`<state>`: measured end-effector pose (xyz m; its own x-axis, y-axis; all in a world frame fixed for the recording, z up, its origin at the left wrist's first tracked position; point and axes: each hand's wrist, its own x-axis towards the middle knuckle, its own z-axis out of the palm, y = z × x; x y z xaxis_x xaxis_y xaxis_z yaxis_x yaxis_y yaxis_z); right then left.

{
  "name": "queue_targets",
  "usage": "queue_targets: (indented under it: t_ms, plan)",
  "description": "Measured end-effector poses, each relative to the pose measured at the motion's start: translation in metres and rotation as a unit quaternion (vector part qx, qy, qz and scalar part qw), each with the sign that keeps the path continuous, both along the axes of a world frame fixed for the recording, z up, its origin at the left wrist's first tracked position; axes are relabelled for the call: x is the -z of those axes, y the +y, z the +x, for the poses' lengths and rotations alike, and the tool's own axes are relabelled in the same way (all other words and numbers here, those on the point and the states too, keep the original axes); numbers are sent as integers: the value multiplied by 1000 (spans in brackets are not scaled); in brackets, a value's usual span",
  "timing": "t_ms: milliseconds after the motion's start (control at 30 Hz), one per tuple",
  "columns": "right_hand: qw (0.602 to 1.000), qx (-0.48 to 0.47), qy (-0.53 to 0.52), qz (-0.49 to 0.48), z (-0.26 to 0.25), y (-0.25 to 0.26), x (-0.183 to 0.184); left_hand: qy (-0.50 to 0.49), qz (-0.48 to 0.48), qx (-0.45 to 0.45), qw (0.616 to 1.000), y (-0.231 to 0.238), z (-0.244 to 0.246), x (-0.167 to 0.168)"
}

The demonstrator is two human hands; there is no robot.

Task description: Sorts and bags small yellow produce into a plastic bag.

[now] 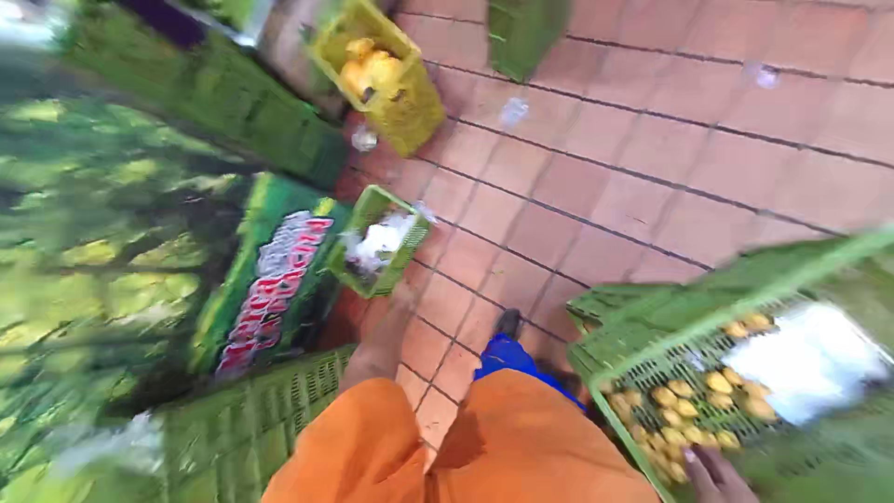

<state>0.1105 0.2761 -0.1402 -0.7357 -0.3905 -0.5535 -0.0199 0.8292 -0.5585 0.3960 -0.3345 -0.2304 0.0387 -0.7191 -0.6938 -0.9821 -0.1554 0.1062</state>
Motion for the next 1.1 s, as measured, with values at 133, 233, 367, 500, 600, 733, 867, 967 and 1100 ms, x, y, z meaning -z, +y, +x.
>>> queue_targets:
  t_ms: [133, 233, 367, 500, 600, 733, 867, 967, 1100]
  plan:
    - [989, 110, 38, 89, -11, -12, -5, 71, 177, 215, 958, 131, -93, 65]
    - [983, 163, 19, 86, -39, 15, 36, 131, 229, 308, 914, 190, -134, 70]
    - [969, 228, 16, 95, -100, 50, 79, 135, 281, 290, 905, 211, -145, 52]
    - [960, 252, 31, 117, -180, 70, 115, 108, 215, 119, 963, 192, -104, 31]
    - [966, 216, 18, 137, -235, 73, 144, 49, 151, 54, 986, 188, -46, 10]
    - [961, 176, -14, 212, -279, 69, 185, -29, 114, -1, 993, 223, 26, -31]
    - [956, 139, -29, 258, -291, 65, 209, -88, 153, 22, 984, 277, 53, -61]
    - [956, 93, -24, 277, -296, 67, 203, -110, 162, 35, 980, 304, 51, -69]
    - [956, 105, 11, 274, -319, 78, 174, -75, 177, 65, 979, 315, 22, -58]
